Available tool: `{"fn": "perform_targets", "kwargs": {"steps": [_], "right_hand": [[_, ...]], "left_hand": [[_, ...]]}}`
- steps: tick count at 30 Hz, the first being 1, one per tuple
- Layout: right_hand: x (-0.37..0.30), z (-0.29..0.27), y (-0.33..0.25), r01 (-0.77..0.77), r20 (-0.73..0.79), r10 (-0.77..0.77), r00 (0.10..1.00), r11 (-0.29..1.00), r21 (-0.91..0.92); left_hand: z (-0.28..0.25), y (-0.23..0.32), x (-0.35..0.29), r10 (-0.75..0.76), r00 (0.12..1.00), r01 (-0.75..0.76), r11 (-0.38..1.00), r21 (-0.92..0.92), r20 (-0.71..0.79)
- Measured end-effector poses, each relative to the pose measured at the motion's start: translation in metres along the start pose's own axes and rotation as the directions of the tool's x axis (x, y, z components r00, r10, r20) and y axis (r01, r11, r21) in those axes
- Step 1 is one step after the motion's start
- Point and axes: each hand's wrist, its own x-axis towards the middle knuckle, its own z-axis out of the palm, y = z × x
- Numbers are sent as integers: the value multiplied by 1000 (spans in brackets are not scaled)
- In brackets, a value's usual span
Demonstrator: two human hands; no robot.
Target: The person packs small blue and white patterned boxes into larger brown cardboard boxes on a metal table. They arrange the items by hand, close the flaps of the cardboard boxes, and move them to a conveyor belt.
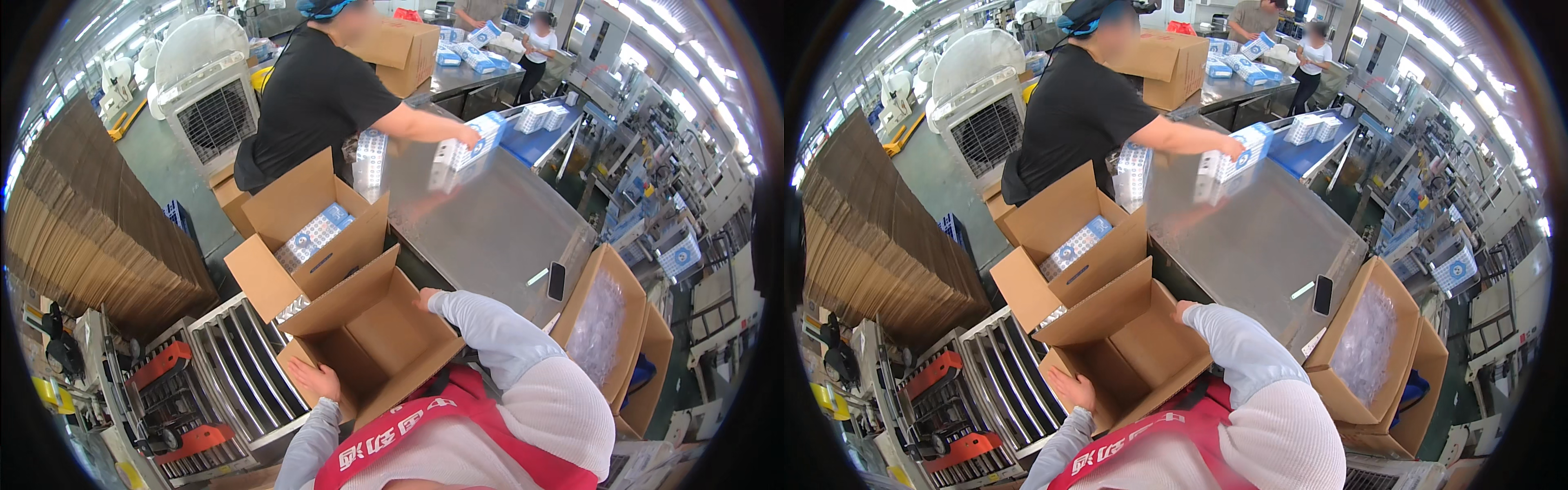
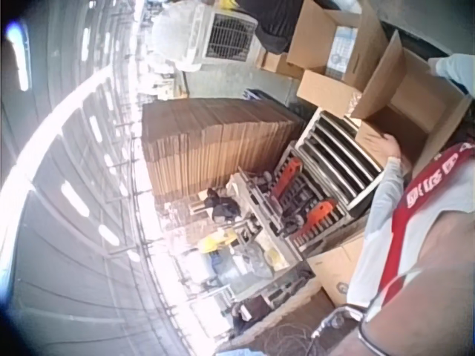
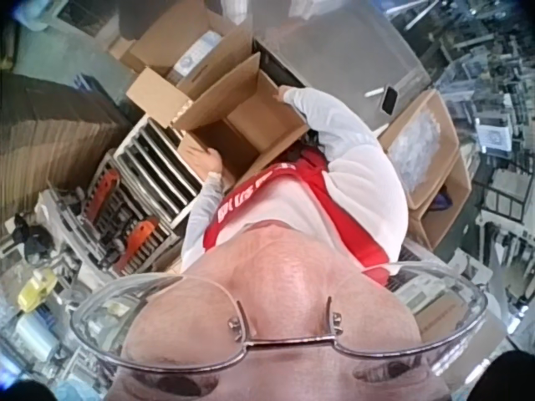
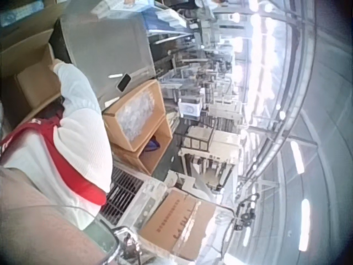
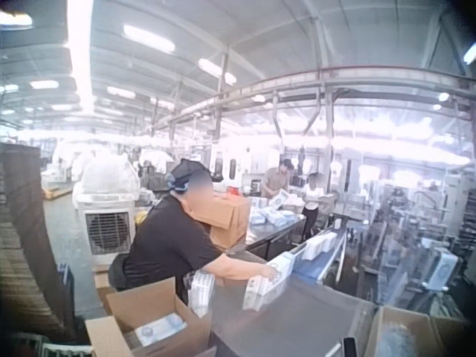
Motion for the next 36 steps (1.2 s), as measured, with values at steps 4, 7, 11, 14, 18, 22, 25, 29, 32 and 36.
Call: {"fn": "perform_targets", "kwargs": {"steps": [4,7,11,14,18,22,25,29,32,36], "right_hand": [[7,6,5,32,-56,-31,998,999,10],[9,7,4,14,-51,-13,999,999,29],[4,5,5,14,-50,-13,999,1000,23],[-2,1,1,-1,-42,1,999,1000,4],[-11,-6,-2,6,-37,-6,999,1000,-1],[-16,-6,4,38,-66,-39,997,999,-15],[-11,-13,-5,47,-17,-47,999,999,-5],[8,-12,8,117,25,-117,993,993,-10],[21,-16,25,214,-76,-224,972,969,-120],[25,-40,35,327,-320,-367,874,929,-172]], "left_hand": [[-2,0,2,7,1000,-7,1000,1,18],[-2,0,3,-2,1000,2,1000,10,22],[-6,4,2,-3,999,2,1000,20,40],[-6,3,1,0,999,0,1000,2,34],[-4,-1,-1,2,999,-2,1000,3,34],[0,0,-2,15,1000,-15,1000,13,25],[3,-8,2,26,999,-26,999,22,-21],[10,-1,8,-3,1000,4,999,34,-12],[15,19,1,-33,999,34,998,50,-12],[27,51,-13,-83,995,87,992,93,-51]]}}
